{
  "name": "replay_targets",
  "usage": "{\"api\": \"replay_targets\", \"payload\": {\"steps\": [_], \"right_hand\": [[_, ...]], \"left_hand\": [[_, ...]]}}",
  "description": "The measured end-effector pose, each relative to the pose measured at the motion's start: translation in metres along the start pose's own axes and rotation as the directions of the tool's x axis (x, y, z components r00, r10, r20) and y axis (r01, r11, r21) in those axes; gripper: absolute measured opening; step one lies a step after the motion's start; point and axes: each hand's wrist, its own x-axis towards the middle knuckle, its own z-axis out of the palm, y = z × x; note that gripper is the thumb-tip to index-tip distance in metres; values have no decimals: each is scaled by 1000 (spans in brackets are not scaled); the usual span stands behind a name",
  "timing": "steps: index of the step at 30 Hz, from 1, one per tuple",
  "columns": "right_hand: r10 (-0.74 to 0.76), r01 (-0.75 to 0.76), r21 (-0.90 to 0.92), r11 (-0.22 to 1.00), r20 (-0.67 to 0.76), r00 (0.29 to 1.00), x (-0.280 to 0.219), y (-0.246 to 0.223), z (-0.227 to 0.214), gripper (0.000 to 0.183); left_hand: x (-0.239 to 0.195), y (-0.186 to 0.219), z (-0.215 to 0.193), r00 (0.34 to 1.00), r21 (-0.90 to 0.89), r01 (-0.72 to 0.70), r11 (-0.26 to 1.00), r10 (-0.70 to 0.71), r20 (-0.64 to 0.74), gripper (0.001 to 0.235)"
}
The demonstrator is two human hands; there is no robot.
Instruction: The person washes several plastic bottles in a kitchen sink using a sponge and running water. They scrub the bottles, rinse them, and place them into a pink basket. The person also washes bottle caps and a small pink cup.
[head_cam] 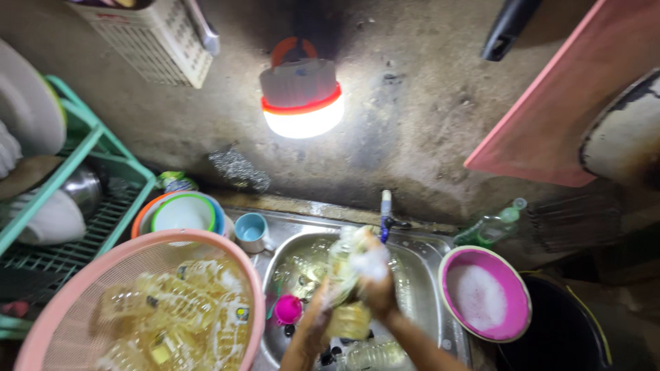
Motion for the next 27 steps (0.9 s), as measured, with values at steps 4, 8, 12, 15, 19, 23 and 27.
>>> {"api": "replay_targets", "payload": {"steps": [4, 8, 12, 15, 19, 23, 27], "right_hand": [[748, -640, 568, 517, 64, 661, 21, 11, -8, 33], [506, -529, 443, 723, 181, 843, -41, -18, 22, 22], [345, -334, -107, 937, 108, 932, -65, -54, 33, 49], [450, -454, -18, 891, 172, 876, -51, -63, 28, 51], [542, -566, 243, 788, 164, 824, -26, -49, 15, 52], [467, -480, 295, 826, 118, 876, -16, -27, -2, 43], [659, -629, 378, 679, 61, 749, -10, -19, -14, 47]], "left_hand": [[-14, 2, 25, 986, 68, -52, 996, 62, -154, 62], [-7, 20, 19, 899, 155, -251, 955, 289, -328, 64], [-7, 43, -8, 755, 450, -413, 792, 574, -318, 60], [-19, 70, -33, 668, 636, -324, 701, 645, -371, 70], [-62, 114, -83, 503, 863, 287, 415, 702, -504, 84], [-99, 125, -117, 350, 710, 694, 121, 805, -479, 96], [-107, 123, -101, 330, 654, 752, -79, 904, -271, 76]]}}
